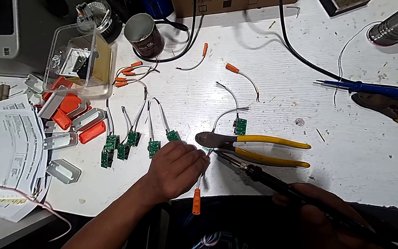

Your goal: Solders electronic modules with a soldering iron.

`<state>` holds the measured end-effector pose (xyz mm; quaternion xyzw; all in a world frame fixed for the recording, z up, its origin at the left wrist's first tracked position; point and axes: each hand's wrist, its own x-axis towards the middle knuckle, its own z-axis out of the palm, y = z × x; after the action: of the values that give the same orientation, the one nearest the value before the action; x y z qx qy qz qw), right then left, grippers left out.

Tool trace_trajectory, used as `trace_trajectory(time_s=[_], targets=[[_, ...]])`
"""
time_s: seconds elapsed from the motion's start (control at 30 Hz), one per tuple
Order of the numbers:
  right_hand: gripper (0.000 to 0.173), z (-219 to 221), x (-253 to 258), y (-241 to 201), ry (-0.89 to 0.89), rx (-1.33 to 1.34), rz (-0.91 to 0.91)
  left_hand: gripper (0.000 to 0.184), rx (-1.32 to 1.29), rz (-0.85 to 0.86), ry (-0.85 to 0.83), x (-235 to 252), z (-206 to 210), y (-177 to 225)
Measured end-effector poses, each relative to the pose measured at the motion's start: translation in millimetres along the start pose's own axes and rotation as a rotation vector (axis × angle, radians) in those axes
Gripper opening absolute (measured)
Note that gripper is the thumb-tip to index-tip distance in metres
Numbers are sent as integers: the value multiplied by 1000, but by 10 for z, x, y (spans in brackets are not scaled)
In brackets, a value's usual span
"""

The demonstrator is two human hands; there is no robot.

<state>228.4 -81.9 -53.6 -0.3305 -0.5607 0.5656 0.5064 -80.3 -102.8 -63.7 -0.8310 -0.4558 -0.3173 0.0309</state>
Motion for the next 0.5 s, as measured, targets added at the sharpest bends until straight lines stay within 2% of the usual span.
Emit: trace_trajectory(time_s=[0.5], targets=[[25, 9, -7, -15, -3, 3, 5, 10, 5, -1, 1, 0, 2, -1]])
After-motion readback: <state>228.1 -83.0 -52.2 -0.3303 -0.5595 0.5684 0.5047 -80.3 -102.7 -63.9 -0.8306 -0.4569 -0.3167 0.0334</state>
